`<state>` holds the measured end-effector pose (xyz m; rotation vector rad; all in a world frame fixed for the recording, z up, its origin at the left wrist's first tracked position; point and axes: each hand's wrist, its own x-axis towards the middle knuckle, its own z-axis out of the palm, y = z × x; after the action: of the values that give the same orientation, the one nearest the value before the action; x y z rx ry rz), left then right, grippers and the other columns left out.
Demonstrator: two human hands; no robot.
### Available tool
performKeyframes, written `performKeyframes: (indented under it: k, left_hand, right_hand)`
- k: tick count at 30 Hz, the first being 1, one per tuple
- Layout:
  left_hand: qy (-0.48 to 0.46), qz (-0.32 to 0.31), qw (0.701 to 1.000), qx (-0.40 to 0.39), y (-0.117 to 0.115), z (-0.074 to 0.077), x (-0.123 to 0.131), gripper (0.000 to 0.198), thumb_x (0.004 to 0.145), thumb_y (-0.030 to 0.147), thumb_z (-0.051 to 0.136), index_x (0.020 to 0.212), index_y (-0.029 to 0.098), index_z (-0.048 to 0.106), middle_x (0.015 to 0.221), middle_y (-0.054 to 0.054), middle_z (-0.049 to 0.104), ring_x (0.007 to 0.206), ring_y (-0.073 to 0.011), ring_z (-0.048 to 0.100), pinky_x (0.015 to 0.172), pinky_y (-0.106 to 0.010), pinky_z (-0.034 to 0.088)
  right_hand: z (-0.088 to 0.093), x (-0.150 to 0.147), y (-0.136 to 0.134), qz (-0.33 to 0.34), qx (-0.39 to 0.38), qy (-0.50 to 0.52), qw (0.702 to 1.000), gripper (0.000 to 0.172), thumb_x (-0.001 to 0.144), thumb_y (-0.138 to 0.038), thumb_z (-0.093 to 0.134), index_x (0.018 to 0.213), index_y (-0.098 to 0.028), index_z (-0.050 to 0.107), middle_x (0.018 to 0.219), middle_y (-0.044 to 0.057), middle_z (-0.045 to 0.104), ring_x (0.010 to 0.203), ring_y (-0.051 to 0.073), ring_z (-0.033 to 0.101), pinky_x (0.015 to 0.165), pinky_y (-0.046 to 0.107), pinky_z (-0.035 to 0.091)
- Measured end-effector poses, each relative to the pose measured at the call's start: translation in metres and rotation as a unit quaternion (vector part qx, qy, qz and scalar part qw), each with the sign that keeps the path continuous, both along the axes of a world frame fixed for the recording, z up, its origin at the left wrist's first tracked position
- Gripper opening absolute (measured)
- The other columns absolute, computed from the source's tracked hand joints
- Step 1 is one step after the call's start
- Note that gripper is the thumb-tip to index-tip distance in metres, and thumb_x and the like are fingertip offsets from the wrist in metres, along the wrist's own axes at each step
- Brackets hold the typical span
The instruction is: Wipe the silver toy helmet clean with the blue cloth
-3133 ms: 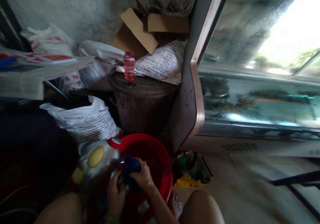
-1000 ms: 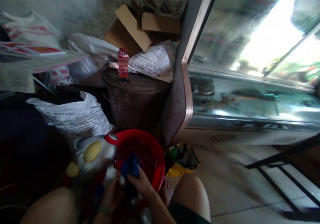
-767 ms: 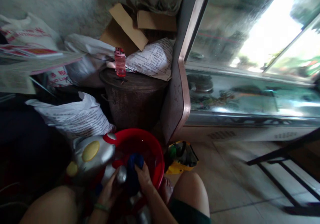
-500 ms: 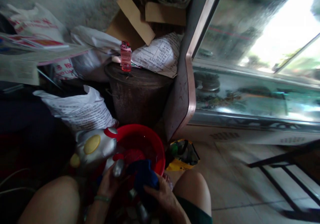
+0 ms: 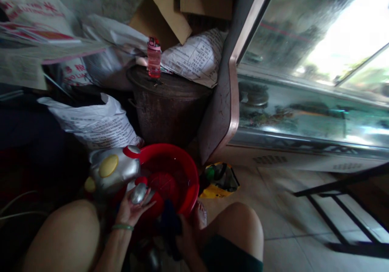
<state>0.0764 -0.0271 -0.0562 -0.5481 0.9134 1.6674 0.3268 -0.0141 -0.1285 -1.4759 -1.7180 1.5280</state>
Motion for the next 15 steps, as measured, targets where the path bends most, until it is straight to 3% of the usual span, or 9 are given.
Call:
performKeyframes:
  k: [4, 8, 12, 15]
  left_hand:
    - [0.008, -0.017, 1.000, 0.005, -0.001, 0.000, -0.003, 0.017, 0.094, 0.022, 0.051, 0.100, 0.016, 0.066, 0.086, -0.004, 0.076, 0.085, -0.0229, 0.073, 0.108, -0.076, 0.030]
    - [0.016, -0.044, 0.999, 0.012, -0.002, -0.002, -0.004, 0.020, 0.095, 0.023, 0.047, 0.101, 0.016, 0.065, 0.084, -0.007, 0.076, 0.083, -0.0228, 0.074, 0.109, -0.073, 0.031]
    - [0.024, -0.061, 0.998, 0.020, -0.002, -0.005, -0.004, 0.020, 0.095, 0.025, 0.046, 0.103, 0.017, 0.063, 0.084, -0.009, 0.076, 0.082, -0.0253, 0.074, 0.108, -0.072, 0.034]
    - [0.026, -0.059, 0.998, 0.026, -0.003, -0.005, -0.002, 0.020, 0.095, 0.025, 0.046, 0.103, 0.018, 0.063, 0.084, -0.007, 0.076, 0.082, -0.0253, 0.074, 0.109, -0.073, 0.031]
  right_hand:
    - [0.057, 0.029, 0.024, -0.134, -0.026, 0.021, 0.990, 0.058, 0.054, -0.032, 0.071, 0.111, -0.021, 0.074, 0.104, 0.008, 0.076, 0.115, 0.039, 0.061, 0.105, 0.052, 0.046]
    - [0.091, 0.062, 0.025, -0.202, -0.047, 0.051, 0.977, 0.058, 0.053, -0.030, 0.077, 0.110, -0.023, 0.074, 0.098, 0.006, 0.076, 0.105, 0.036, 0.065, 0.093, 0.047, 0.052]
    - [0.109, 0.067, 0.019, -0.179, -0.122, 0.105, 0.971, 0.050, 0.055, -0.032, 0.081, 0.104, -0.022, 0.074, 0.089, 0.006, 0.076, 0.086, 0.031, 0.069, 0.078, 0.043, 0.056]
    - [0.120, 0.043, 0.020, -0.102, -0.181, 0.153, 0.966, 0.050, 0.058, -0.034, 0.085, 0.105, -0.023, 0.072, 0.082, 0.003, 0.073, 0.072, 0.024, 0.067, 0.070, 0.037, 0.055]
